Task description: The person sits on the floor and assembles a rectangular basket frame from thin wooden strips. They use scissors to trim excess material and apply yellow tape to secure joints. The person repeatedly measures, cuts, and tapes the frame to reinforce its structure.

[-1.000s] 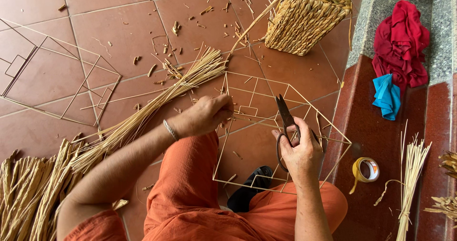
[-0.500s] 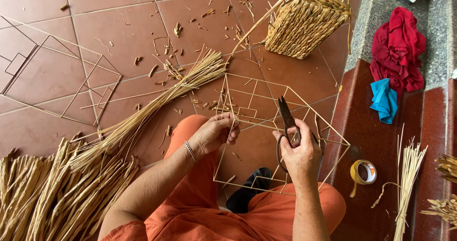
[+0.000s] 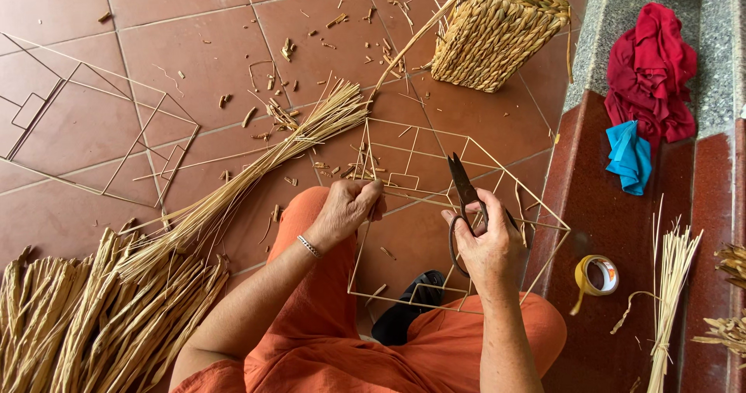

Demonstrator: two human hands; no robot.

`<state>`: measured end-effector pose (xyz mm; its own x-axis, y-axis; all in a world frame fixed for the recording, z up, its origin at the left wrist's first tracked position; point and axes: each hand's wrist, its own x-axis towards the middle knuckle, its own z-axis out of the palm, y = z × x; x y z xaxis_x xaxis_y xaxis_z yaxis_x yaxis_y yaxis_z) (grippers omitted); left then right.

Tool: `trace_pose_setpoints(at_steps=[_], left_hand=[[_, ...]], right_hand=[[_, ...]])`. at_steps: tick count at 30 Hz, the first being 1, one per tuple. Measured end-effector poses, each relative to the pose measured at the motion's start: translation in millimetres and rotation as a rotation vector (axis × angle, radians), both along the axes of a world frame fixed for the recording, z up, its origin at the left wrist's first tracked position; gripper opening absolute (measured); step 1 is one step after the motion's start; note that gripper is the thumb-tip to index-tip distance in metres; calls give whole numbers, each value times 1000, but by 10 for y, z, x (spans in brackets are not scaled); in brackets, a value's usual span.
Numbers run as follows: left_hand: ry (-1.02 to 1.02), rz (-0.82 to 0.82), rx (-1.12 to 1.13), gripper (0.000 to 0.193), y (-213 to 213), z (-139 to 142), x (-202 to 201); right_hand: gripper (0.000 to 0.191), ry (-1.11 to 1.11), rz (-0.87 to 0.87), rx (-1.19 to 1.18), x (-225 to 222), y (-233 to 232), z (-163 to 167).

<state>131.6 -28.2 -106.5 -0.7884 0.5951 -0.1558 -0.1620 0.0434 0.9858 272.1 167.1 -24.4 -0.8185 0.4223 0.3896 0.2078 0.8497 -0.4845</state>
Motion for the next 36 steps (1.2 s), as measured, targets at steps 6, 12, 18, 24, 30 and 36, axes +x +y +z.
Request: trace_pose_setpoints(at_steps=[6,12,18,24,30,36], left_hand=[[47,-130,-86,36,-115,362,-195],[785,-64,-617,25,-117,647,-189],[-12,-390,-204,26,-150,392,-623],[-505,-317,142,15,-96,-326,-647],[-691,-241,281,31,-166,-435,-526],[-584,-210,325,28,-243,-103,-353]], right_hand=[[48,-46,-35,13,16,-5,23],[48,-42,-27,27,13,-15,36],[48,18,-11,34,31,23,-17],[51,98,104,-106,-3,92,-129],[52,124,121,-75,30,131,-205],[54,111,93,-56,-9,193,-224]])
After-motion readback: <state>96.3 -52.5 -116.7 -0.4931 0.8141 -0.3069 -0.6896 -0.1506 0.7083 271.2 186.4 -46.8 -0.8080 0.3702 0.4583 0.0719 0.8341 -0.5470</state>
